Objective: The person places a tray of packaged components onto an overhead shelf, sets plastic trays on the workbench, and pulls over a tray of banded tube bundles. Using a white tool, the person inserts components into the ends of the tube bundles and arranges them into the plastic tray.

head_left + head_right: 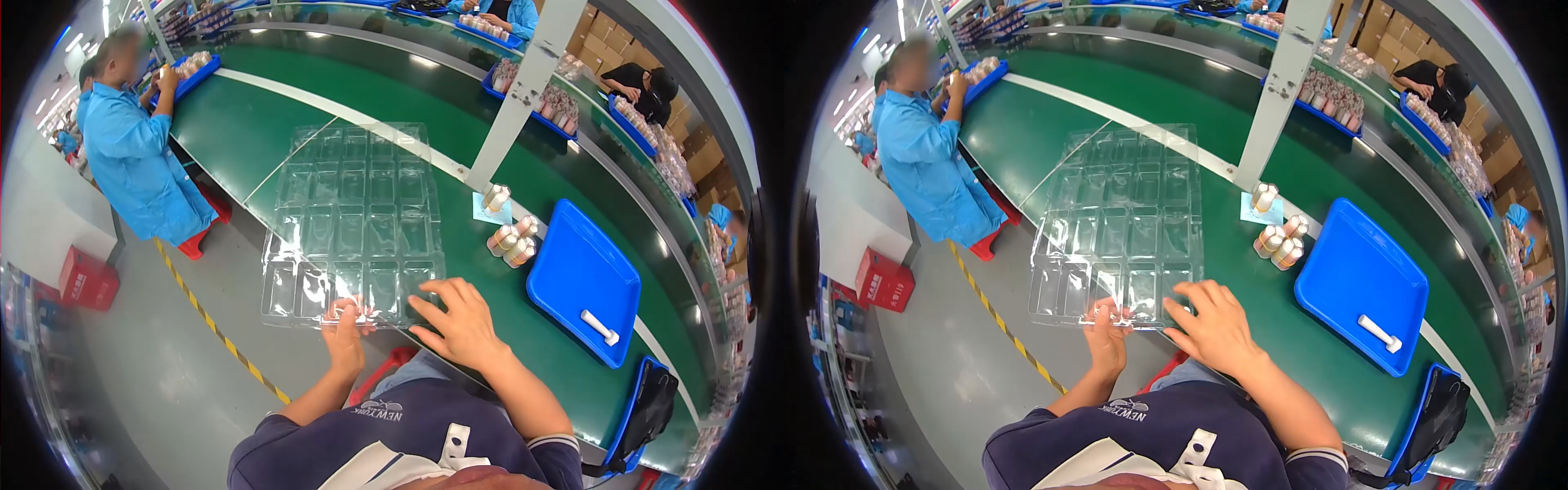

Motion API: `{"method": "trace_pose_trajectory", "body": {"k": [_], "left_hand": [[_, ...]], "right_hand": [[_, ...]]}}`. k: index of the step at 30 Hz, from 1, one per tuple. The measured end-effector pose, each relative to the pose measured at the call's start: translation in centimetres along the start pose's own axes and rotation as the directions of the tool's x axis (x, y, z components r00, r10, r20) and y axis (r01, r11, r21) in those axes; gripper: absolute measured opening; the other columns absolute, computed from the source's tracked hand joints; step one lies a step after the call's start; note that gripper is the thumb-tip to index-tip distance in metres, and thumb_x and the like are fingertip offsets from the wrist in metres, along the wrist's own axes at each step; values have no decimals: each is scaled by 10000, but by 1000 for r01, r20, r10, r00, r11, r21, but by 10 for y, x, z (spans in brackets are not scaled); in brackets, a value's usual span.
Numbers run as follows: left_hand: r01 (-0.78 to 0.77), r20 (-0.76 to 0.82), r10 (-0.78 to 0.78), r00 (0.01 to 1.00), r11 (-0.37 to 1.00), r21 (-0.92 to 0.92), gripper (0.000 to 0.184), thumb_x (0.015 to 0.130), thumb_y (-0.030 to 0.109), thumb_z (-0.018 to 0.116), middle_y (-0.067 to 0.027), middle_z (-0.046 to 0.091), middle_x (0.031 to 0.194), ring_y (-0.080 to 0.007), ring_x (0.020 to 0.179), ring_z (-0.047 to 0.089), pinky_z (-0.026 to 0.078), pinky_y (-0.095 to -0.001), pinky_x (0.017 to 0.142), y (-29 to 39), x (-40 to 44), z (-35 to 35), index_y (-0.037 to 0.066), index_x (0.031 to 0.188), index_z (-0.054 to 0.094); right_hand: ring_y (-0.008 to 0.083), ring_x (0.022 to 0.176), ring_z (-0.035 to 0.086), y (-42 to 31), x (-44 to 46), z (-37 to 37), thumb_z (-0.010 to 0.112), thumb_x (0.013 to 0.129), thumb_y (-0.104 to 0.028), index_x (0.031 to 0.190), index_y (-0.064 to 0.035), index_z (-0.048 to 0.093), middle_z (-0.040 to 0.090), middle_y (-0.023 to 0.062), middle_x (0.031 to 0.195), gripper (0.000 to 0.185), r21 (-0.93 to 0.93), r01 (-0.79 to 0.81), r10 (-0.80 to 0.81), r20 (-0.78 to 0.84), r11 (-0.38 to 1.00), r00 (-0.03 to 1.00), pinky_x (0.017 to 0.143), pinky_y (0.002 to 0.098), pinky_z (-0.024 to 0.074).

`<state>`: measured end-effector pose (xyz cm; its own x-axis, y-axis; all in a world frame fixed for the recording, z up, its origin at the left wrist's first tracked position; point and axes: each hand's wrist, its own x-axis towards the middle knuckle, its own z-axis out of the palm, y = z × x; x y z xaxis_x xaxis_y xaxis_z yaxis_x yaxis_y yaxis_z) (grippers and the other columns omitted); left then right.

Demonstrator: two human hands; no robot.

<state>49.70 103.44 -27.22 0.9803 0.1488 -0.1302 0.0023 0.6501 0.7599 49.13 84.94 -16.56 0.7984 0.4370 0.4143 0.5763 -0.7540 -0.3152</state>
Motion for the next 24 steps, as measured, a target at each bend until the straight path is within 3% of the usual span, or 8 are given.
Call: {"method": "trace_pose_trajectory", "body": {"k": [6,13,16,18,19,20,22,24], "left_hand": [[39,-325,-60,944,997,-69,325,891,374,515,-29,503,685,-114,591,499,375,-233,499,22,28,5,55,942,481],[-2,-325,-63,944,980,-197,428,837,494,519,-27,513,836,-114,725,493,376,-239,615,23,27,-14,104,1008,469],[114,-228,-54,972,959,260,296,834,363,560,-13,521,735,-118,598,486,391,-259,543,-2,-2,-54,90,941,522],[148,54,-301,952,607,781,213,823,269,588,4,547,621,-148,514,510,394,-312,464,-36,-35,-142,57,838,596],[-28,110,-483,869,173,985,189,785,277,616,20,606,671,-165,599,571,440,-298,510,-39,-63,-180,91,820,619],[-225,28,-820,571,-123,967,226,735,281,643,-14,634,749,-188,661,602,499,-296,569,-52,-88,-244,95,864,629],[-201,-19,-830,558,-158,967,228,734,281,644,-15,634,750,-188,661,602,500,-297,570,-43,-103,-257,94,864,629],[-184,-77,-857,510,-196,963,231,731,281,645,-19,634,753,-188,660,602,503,-300,572,-31,-119,-262,92,864,629]], "right_hand": [[257,886,511,-9,-13,28,676,709,-143,1048,-39,577,523,90,997,368,276,-25,8,62,961,998,739,338,460],[252,894,538,-13,-32,9,638,746,-74,1124,-56,568,539,99,997,385,516,14,-27,18,856,999,729,328,465],[205,684,551,-10,-52,-45,623,761,-69,1070,-73,625,564,71,790,309,593,-128,44,155,795,987,588,301,437],[199,563,514,-9,-69,-98,595,773,-78,1018,-71,646,511,55,651,250,549,-94,0,170,831,986,494,322,389],[189,522,491,-13,-78,-124,609,759,-83,985,-64,660,478,49,604,233,561,-43,-28,117,827,993,466,320,365],[178,481,468,-18,-88,-151,623,744,-89,952,-57,674,444,42,557,216,573,2,-46,62,819,997,438,317,341],[101,347,308,-18,-115,-191,608,676,-124,782,-96,699,465,-1,503,143,337,445,-428,-127,830,895,356,275,167],[225,489,496,-45,-117,-247,334,809,-9,721,7,593,529,114,628,274,665,351,-488,23,659,873,459,316,424]]}}
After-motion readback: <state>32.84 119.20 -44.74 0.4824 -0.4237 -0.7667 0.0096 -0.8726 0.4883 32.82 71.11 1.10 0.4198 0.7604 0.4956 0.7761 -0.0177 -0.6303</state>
